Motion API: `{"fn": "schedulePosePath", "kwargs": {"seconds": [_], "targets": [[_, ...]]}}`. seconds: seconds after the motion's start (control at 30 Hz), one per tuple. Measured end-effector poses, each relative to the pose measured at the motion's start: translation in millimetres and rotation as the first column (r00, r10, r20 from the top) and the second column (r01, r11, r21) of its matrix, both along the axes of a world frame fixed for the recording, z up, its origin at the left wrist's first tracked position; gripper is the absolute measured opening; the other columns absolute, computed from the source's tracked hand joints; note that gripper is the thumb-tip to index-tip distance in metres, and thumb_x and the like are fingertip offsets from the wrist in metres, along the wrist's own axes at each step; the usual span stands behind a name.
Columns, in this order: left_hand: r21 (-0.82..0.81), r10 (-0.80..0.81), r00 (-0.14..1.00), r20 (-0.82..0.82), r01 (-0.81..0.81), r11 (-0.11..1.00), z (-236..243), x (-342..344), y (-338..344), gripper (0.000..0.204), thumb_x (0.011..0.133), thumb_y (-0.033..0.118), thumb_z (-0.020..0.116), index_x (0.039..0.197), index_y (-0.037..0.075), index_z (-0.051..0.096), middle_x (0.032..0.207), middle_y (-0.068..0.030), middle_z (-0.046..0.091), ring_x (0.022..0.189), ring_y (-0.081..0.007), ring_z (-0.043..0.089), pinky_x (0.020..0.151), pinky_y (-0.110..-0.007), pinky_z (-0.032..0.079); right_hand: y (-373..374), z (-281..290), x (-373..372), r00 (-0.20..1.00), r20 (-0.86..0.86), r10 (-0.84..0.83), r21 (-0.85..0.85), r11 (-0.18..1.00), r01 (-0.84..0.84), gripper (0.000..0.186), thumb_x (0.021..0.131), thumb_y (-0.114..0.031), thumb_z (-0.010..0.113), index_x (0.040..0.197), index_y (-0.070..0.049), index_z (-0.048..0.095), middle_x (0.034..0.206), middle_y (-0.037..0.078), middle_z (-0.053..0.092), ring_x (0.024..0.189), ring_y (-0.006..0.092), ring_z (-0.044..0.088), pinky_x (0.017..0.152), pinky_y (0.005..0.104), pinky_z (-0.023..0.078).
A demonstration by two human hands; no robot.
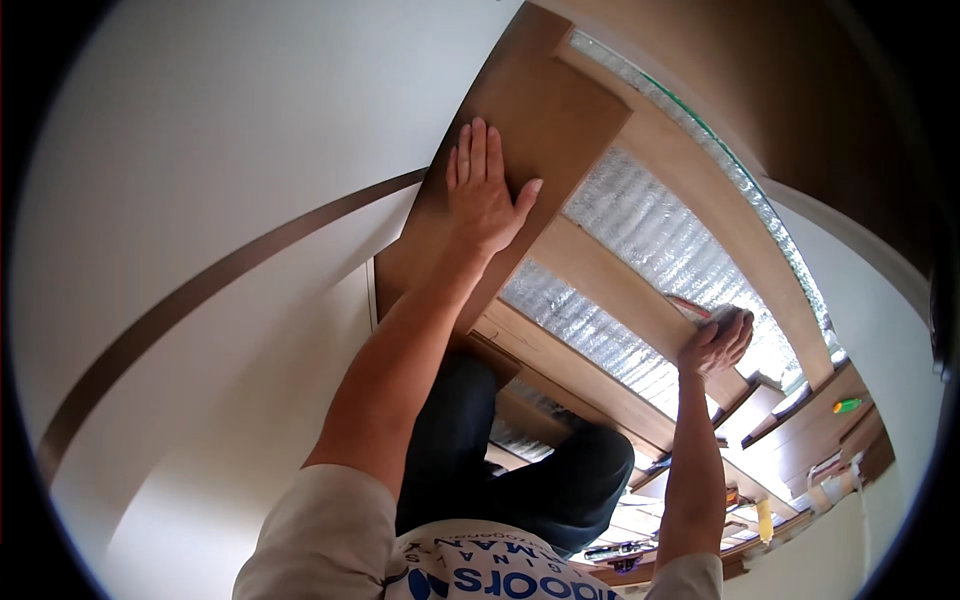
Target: The person cuts a wood panel using a table saw, then carries it to an area with floor joists, aligns the panel, and secures it using a pneumatic nail gun.
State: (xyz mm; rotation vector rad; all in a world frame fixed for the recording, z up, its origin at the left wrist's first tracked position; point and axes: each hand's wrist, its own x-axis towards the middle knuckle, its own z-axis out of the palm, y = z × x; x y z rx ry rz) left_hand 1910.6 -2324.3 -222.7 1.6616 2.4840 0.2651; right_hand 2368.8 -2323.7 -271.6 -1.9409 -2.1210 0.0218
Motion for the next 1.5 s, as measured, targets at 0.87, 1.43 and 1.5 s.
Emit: {"fn": "schedulePosePath", "kwargs": {"seconds": [0.87, 1.43, 1.5], "targets": [[0.066, -0.273, 0.958, -0.085, 0.279, 0.958, -16.4, 26.7, -150.9, 0.072, 0.099, 0.039, 0.055, 0.157, -0.001, 0.035, 0.164, -0.0248, 0.031, 0.151, -0.0454, 0.027, 0.124, -0.056, 0.020, 2.4, 10.4, 13.2, 0.996, -0.049, -0.069, 0.003, 0.998, 0.069, 0.045, 0.084, -0.014, 0.063, 0.129, -0.008, 0.059, 0.143, 0.020, 0.055, 0.139, 0.0386, 0.045, 0.118, 0.0548, 0.032], [-0.436, 0.426, 0.677, 0.600, -0.169, 0.884, 172.7, 26.8, -296.4, 0.070, 0.105, 0.023, 0.058, 0.161, 0.002, 0.022, 0.162, -0.0169, 0.035, 0.141, -0.0309, 0.047, 0.113, -0.042, 0.042, -6.9, 40.7, 15.3, 0.956, -0.197, -0.217, -0.259, 0.952, 0.162, 0.069, 0.094, -0.044, 0.062, 0.152, -0.011, 0.047, 0.165, 0.011, 0.034, 0.154, 0.0313, 0.027, 0.125, 0.0515, 0.019], [-0.435, 0.525, 0.507, 0.684, -0.295, 0.851, 229.0, 19.7, -303.4, 0.070, 0.104, 0.022, 0.057, 0.162, 0.003, 0.023, 0.158, -0.0163, 0.039, 0.139, -0.0297, 0.049, 0.112, -0.045, 0.042, -11.6, 54.5, 36.6, 0.934, -0.247, -0.256, -0.224, 0.953, 0.202, 0.066, 0.094, -0.043, 0.063, 0.149, -0.010, 0.050, 0.163, 0.013, 0.036, 0.152, 0.0319, 0.030, 0.124, 0.0507, 0.021]]}}
